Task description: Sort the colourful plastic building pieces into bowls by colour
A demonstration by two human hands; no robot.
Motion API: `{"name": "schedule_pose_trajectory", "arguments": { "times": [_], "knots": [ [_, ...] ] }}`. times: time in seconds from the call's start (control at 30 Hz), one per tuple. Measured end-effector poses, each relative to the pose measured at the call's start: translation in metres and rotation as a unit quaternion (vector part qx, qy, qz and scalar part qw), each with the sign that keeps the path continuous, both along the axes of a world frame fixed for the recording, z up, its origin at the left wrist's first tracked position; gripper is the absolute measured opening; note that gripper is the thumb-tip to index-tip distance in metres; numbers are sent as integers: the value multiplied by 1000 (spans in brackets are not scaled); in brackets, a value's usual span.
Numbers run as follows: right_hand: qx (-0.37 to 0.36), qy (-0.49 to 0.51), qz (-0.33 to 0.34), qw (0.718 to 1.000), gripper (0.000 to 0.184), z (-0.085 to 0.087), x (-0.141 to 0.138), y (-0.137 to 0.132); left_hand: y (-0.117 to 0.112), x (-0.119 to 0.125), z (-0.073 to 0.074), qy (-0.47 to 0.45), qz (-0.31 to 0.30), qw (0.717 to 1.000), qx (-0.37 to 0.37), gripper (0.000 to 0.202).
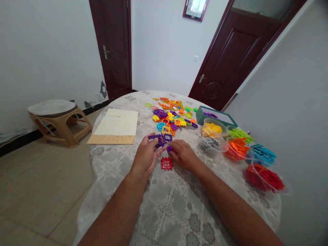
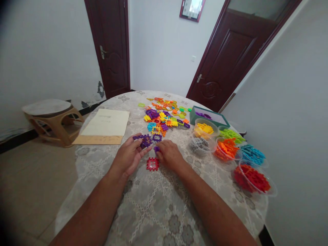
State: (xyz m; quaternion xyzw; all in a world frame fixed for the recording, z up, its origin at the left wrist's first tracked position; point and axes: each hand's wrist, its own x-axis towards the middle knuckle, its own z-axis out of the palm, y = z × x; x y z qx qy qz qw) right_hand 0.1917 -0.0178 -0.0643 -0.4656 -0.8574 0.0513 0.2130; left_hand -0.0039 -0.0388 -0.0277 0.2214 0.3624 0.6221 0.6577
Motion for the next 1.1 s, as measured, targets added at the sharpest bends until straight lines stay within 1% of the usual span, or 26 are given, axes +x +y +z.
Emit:
{"name": "schedule_pose_trajectory", "arguments": {
  "times": [0.07, 0.17, 0.23, 0.33, 0.43, 0.5, 0.6, 0.67, 0.77, 0.83, 0.93, 1.03, 1.1],
  "knots": [
    [-17, -28, -15, 999, 38, -7, -3, -2, 0, 0, -1, -14, -5, 1000, -9, 29],
    [-24, -17, -18, 999, 40, -9, 2, -6, 0, 1, -3, -23, -2, 1000, -18, 28],
    [-12, 25, -16, 999, 39, -7, 9, -7, 0, 1, -3, -24, -6, 999, -24, 27],
    [28, 136, -28, 990, 38, -1, 15, -8, -2, 2, -3, -15, -33, 999, -35, 25],
    [52, 214, -28, 975, 40, 7, 8, -14, -6, 5, -2, -4, -70, 997, -38, 28],
    [53, 224, -11, 973, 41, 11, -2, -21, -9, 8, -3, 3, -95, 995, -24, 31],
    [37, 211, 30, 976, 44, 15, -15, -27, -11, 10, -4, 12, -126, 992, 14, 36],
    [27, 216, 44, 975, 44, 15, -18, -25, -11, 11, -5, 8, -124, 992, 23, 38],
    [38, 237, 13, 971, 37, 9, -12, -9, -8, 10, -5, -9, -86, 996, 4, 37],
    [55, 218, -13, 974, 33, 1, -5, 8, -6, 8, -4, -20, -63, 998, -10, 36],
    [64, 129, -36, 989, 34, -11, 4, 34, -4, 5, -3, -42, -51, 998, -23, 32],
    [40, 24, -68, 997, 35, -20, 8, 50, -3, 4, -3, -66, -48, 996, -38, 24],
    [15, -18, -84, 996, 33, -22, 7, 54, -2, 3, -3, -82, -35, 995, -45, 20]
  ]
}}
